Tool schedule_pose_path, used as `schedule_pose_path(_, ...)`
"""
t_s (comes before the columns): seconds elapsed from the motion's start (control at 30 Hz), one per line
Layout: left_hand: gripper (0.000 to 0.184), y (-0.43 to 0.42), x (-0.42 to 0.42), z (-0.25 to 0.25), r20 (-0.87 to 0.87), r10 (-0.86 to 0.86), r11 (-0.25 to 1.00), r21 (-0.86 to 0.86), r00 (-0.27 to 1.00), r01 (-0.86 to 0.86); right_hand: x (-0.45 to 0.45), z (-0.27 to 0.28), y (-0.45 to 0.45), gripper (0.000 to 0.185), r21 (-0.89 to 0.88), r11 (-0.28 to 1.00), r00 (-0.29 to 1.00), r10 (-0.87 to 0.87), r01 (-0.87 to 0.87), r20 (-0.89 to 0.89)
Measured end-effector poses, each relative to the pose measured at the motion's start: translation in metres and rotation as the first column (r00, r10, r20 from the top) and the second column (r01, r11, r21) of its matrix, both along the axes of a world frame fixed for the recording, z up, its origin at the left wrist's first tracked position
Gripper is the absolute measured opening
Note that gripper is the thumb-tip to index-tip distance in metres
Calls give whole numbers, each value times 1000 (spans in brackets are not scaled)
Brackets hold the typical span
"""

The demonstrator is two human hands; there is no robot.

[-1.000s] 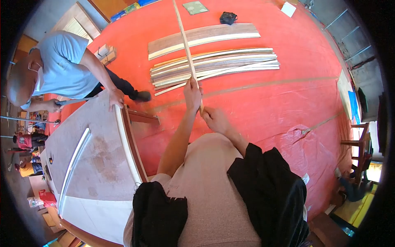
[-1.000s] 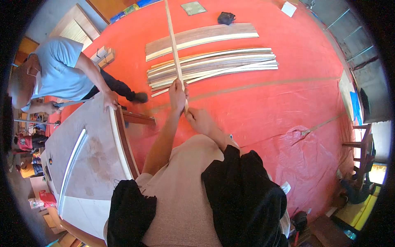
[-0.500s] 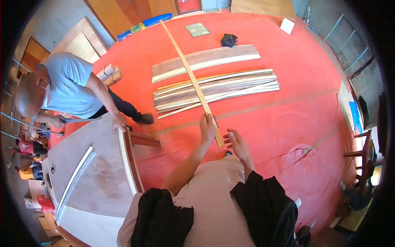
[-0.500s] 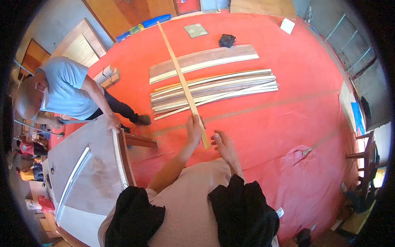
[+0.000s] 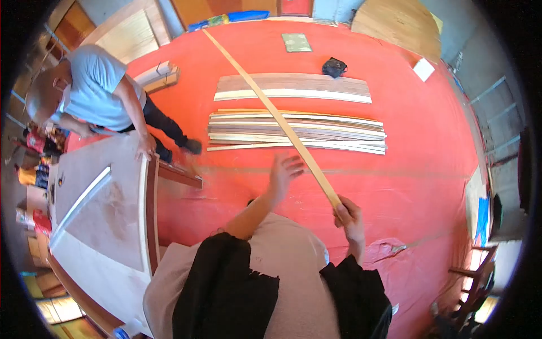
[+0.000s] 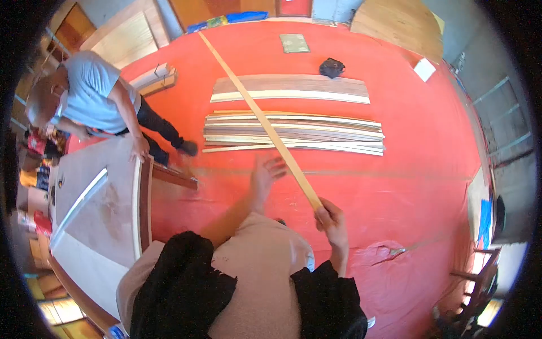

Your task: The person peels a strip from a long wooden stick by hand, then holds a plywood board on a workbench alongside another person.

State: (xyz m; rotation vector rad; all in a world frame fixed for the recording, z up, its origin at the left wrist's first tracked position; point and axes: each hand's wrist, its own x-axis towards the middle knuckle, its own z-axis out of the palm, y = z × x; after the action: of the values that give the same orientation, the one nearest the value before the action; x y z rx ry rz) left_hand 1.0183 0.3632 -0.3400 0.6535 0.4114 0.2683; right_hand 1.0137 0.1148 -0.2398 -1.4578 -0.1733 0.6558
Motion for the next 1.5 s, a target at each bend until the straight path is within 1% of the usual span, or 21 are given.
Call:
schedule_pose_path(0.17,54,46,56,-21,-188,212,880,-390,959,-271,27,5,-105,31,-147,984,994,-105,103,-3)
schedule_pose_path(0.27,41,62,94,-87,-155,113,925,-343,981,-160,52,2,-147,23,-270,930,968,-225,248,113)
schedule_pose_path(0.3,36,54,103,-101,-256,56,919,-365,965,-150,64,2,-157,21,-300,904,951,-268,303,153)
schedule_pose_path(0.4,18,18,129,-144,-264,-83,919,-393,961,-28,114,16,-173,20,-267,824,850,-409,501,332)
schedule_pose_path(0.47,9,-18,175,-229,-282,-108,828,-556,953,-70,154,26,-180,22,-274,712,747,-521,647,412)
schedule_pose_path(0.57,11,-43,200,-129,-343,-249,902,-422,906,88,222,37,-210,25,-237,634,659,-593,736,462)
schedule_pose_path(0.63,12,-58,226,-116,-310,-306,872,-471,900,134,263,49,-220,29,-248,598,631,-597,762,496)
schedule_pose_path(0.77,15,-73,283,-113,-294,-354,828,-539,888,152,337,56,-225,33,-224,629,642,-583,745,498)
schedule_pose_path(0.87,20,-84,312,-138,-305,-359,857,-481,882,182,379,45,-231,32,-241,650,671,-567,721,477)
schedule_pose_path(0.97,25,-81,334,-159,-281,-467,866,-337,838,369,427,11,-249,23,-233,581,622,-682,780,384)
schedule_pose_path(1.0,27,-71,335,-152,-407,-473,623,473,782,623,444,-8,-255,19,-193,583,610,-709,789,354)
schedule_pose_path(1.03,29,-56,333,-142,-469,-411,-148,880,782,451,462,-31,-273,17,-233,588,632,-716,775,296)
schedule_pose_path(1.07,31,-50,333,-155,-419,-393,-347,892,819,289,477,-32,-265,16,-222,662,699,-674,715,241)
schedule_pose_path(1.1,35,-47,331,-172,-527,-376,48,810,762,584,502,-72,-300,17,-270,684,731,-666,677,148)
schedule_pose_path(1.13,39,-47,331,-198,-544,-340,683,417,767,599,524,-91,-295,18,-362,619,695,-707,697,131)
schedule_pose_path(1.17,43,-47,327,-211,-620,-191,935,121,761,333,551,-140,-323,20,-357,694,761,-643,626,85)
schedule_pose_path(1.2,43,-40,322,-203,-674,-137,912,200,726,358,567,-160,-311,18,-305,725,777,-622,617,93)
schedule_pose_path(1.27,44,-42,307,-179,-700,75,916,330,710,228,617,-220,-308,13,-251,786,806,-591,565,-37)
schedule_pose_path(1.33,45,-42,275,-188,-711,189,942,326,677,79,665,-274,-304,20,-257,740,743,-661,622,-104)
schedule_pose_path(1.4,40,-60,265,-154,-778,240,945,325,581,45,706,-304,-297,33,-341,650,680,-732,679,-43)
schedule_pose_path(1.5,35,-87,238,-135,-864,205,926,324,460,197,760,-335,-296,40,-345,605,630,-775,718,-47)
